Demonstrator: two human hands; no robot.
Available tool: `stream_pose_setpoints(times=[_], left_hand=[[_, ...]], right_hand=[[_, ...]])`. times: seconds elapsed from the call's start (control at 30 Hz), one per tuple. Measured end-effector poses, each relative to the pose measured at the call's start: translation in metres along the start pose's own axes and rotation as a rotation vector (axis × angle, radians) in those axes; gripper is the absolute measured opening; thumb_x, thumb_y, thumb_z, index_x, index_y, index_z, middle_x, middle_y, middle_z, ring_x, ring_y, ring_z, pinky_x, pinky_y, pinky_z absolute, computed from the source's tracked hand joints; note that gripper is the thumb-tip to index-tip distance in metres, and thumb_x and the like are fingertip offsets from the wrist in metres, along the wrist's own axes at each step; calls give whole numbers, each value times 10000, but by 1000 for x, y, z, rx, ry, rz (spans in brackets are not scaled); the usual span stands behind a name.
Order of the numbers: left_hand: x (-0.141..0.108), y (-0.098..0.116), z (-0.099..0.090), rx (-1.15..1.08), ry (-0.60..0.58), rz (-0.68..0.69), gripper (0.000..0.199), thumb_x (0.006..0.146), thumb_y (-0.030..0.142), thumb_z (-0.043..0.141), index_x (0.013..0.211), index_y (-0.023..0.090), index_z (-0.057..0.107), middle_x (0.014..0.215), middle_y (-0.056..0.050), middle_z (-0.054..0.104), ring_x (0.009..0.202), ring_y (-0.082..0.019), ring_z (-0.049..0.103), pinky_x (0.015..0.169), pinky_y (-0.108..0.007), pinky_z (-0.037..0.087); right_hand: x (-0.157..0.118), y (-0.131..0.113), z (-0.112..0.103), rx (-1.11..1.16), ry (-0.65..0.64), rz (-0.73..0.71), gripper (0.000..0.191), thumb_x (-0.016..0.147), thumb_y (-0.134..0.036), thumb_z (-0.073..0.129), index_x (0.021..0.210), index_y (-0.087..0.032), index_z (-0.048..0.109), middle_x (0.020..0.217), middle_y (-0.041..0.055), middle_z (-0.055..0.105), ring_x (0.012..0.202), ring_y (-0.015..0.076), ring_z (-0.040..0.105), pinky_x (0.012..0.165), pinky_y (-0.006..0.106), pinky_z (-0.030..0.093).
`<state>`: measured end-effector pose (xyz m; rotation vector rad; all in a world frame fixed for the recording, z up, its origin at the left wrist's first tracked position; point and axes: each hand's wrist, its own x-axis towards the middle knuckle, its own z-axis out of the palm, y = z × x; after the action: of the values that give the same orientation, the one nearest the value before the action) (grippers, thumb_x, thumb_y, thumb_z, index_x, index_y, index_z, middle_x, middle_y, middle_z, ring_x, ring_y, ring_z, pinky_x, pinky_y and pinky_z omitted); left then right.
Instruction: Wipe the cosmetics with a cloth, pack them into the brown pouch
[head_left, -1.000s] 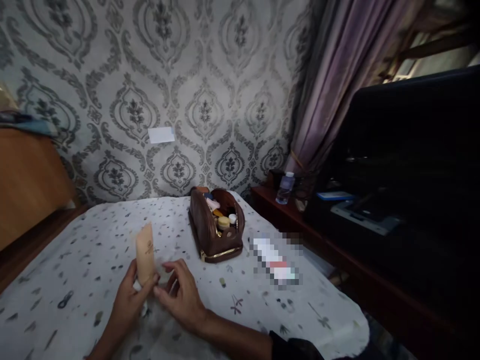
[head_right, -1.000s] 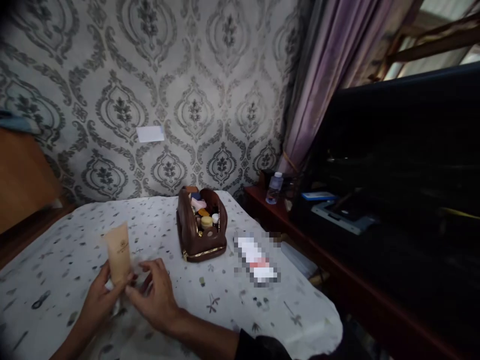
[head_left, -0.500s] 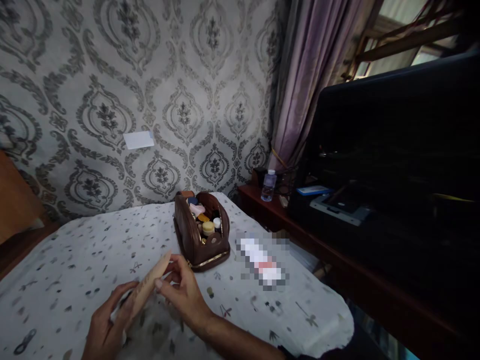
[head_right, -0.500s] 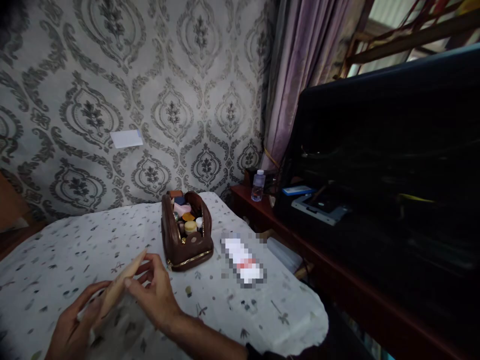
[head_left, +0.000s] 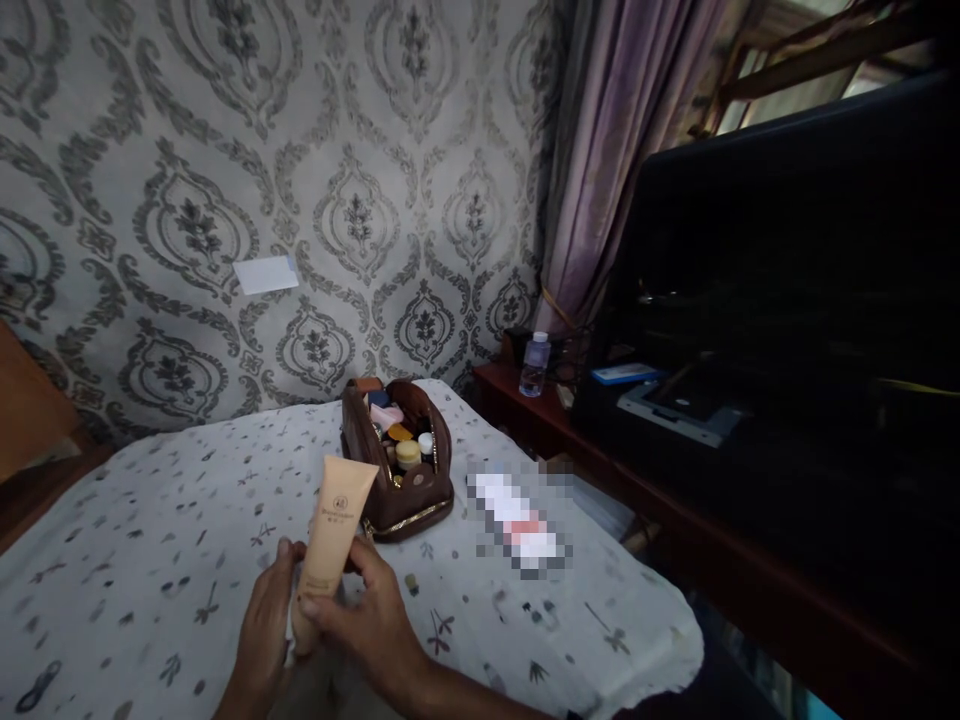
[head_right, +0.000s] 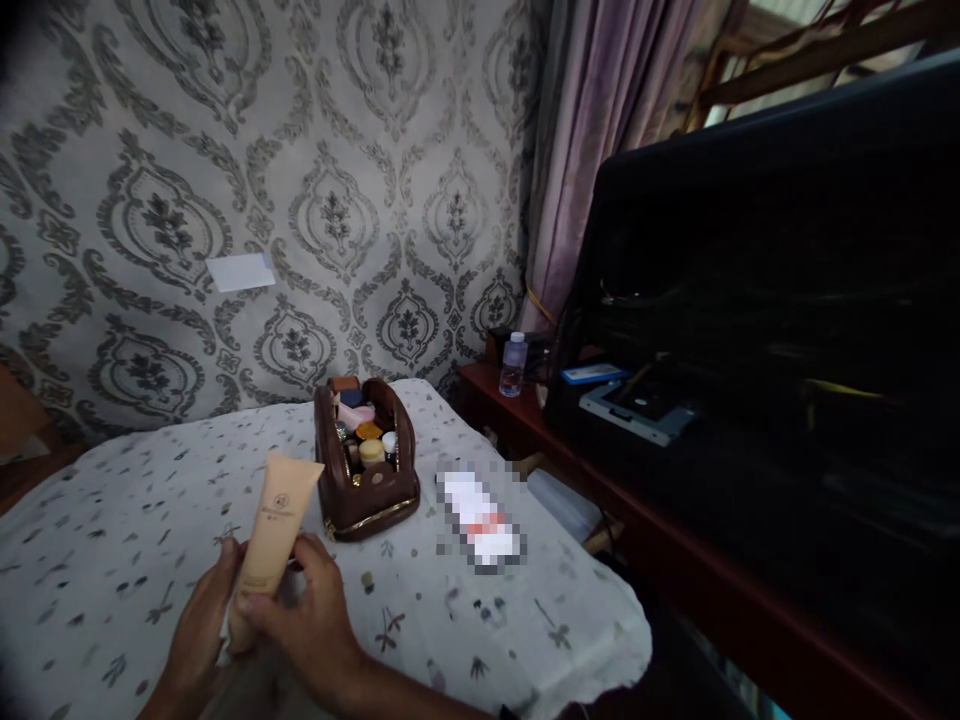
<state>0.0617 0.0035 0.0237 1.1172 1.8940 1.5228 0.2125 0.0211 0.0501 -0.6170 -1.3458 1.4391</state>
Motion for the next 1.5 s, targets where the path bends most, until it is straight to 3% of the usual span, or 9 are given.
stream_pose_setpoints(times=[0.27, 0.47, 0.57, 0.7, 0.87, 0.97, 1.23, 1.43, 1.5], left_hand=[[-7, 20, 21, -99, -186, 73, 638, 735, 819, 498, 636, 194, 582, 589, -3, 532, 631, -182, 512, 611, -273, 443], [-3, 10, 15, -91, -213, 25, 642, 727, 829, 485, 598, 203, 540, 541, 13, 467, 568, -166, 460, 567, -260, 406], [2, 6, 13, -108, -177, -65, 658, 700, 854, 479, 625, 203, 545, 521, 25, 448, 541, -162, 443, 525, -255, 384], [4, 7, 13, -124, -163, -162, 704, 632, 902, 477, 643, 202, 550, 495, 36, 432, 518, -164, 438, 510, -261, 375], [2, 3, 14, -125, -227, -117, 650, 673, 850, 513, 632, 204, 563, 544, 23, 479, 582, -175, 475, 566, -267, 413], [1, 0, 14, -89, -236, -80, 634, 669, 838, 527, 629, 208, 577, 575, 9, 511, 629, -197, 504, 614, -283, 438], [2, -3, 13, -36, -294, -77, 631, 715, 832, 476, 668, 211, 577, 625, 8, 538, 681, -201, 523, 693, -287, 446], [2, -3, 15, -32, -324, -77, 688, 678, 886, 435, 636, 212, 567, 603, 4, 527, 662, -202, 510, 678, -294, 445], [2, -5, 16, -30, -323, -69, 675, 700, 870, 435, 650, 212, 577, 617, 2, 537, 672, -203, 513, 680, -291, 445]], right_hand=[[4, -8, -22, 108, 44, 42, 459, 716, -489, 778, 1040, -190, 651, 957, 41, 698, 893, 213, 636, 824, 344, 513], [40, -58, -76, -141, 120, 11, 461, 699, -501, 774, 994, -166, 658, 954, 58, 690, 882, 222, 639, 780, 340, 525], [68, -83, -103, -246, 135, -18, 509, 705, -500, 748, 1053, -146, 639, 949, 75, 699, 869, 225, 658, 775, 348, 531], [103, -102, -122, -522, 145, 99, 711, 724, -385, 736, 1335, -153, 455, 696, -24, 628, 597, 157, 599, 550, 265, 471], [133, -119, -116, -1081, 56, 154, 536, 741, -264, 705, 1238, -143, 545, 787, 21, 666, 659, 161, 613, 552, 237, 442], [147, -123, -105, -1234, 17, 182, 431, 720, -244, 716, 1127, -146, 616, 908, 72, 702, 772, 198, 653, 578, 231, 444], [177, -121, -91, -1384, -113, 212, 232, 700, -253, 728, 901, -140, 706, 909, 116, 737, 902, 269, 688, 639, 246, 475], [191, -117, -91, -1329, -170, 273, 161, 750, -209, 679, 896, -143, 699, 734, 57, 704, 599, 192, 659, 497, 245, 473], [195, -113, -94, -1333, -166, 281, 150, 753, -196, 681, 893, -142, 696, 705, 54, 691, 592, 191, 655, 500, 249, 481]])
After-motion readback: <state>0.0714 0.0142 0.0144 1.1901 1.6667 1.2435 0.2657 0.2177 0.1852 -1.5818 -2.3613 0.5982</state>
